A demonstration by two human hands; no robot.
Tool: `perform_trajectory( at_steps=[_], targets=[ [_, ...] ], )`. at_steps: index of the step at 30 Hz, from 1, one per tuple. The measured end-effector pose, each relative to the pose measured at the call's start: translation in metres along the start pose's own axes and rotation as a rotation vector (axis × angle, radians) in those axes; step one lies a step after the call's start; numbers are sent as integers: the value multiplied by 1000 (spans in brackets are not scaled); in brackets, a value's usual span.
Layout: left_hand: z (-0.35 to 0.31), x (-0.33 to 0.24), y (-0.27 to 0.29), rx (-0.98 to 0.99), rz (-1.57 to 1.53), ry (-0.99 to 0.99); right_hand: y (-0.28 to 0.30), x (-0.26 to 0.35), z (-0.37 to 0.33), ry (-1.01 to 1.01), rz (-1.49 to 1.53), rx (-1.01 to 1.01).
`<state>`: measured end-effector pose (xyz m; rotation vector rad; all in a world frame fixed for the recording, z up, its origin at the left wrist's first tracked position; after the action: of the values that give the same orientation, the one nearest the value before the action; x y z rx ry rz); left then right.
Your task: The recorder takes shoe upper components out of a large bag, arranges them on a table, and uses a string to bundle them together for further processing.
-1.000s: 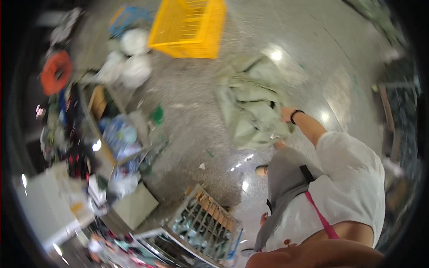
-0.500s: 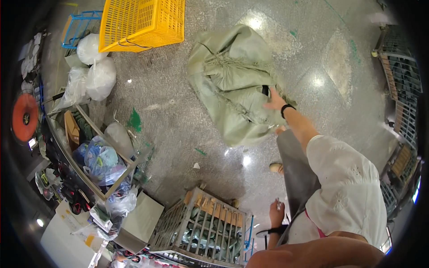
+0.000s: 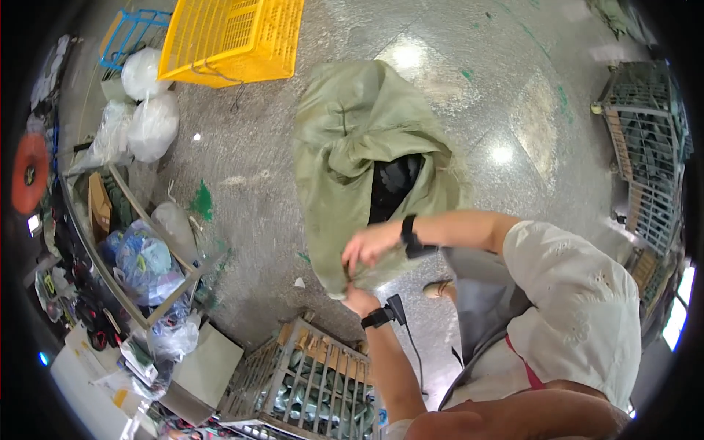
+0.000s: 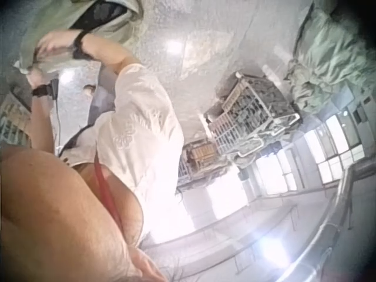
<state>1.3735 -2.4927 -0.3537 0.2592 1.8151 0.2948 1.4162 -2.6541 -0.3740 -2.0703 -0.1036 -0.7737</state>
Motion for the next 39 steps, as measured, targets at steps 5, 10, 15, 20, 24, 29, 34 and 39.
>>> perform_trajectory(
  at_steps=[5, 10, 15, 20, 24, 29, 34, 39],
  targets=[
    [-20, -17, 65, -256, -232, 431, 155, -49, -17, -593, -1313, -743],
    [-54, -62, 84, -238, -118, 370, 195, -77, -10, -536, -1700, -869],
    [-59, -116, 87, 63, 399, -59, 258, -100, -9, -739, -1436, -1100],
    [-33, -103, 112, -435, -585, 317, 238, -211, -60, -1067, -2040, -896],
    [-20, -103, 99, -372, -643, 350, 145, -120, -72, -924, -1490, -706],
    [-29, -108, 81, -133, -558, 328, 105, -12, -97, -264, -1524, -992],
    [-43, -102, 93, -86, -319, 272, 27, 47, -156, -219, -1294, -850],
    [-42, -103, 117, -9, 95, 4, -48, 186, -274, 96, -878, -1049]
  ],
)
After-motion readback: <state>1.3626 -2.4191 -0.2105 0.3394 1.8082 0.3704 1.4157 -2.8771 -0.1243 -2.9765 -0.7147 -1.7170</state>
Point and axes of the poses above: each hand's wrist, its own z-axis towards the middle knuckle, its own y-axis out of the back of the hand, x = y × z, the point moved 5 cm from there along z, towards the middle knuckle, and after that the axes turned 14 degrees about -y, right-handed, at the moved point
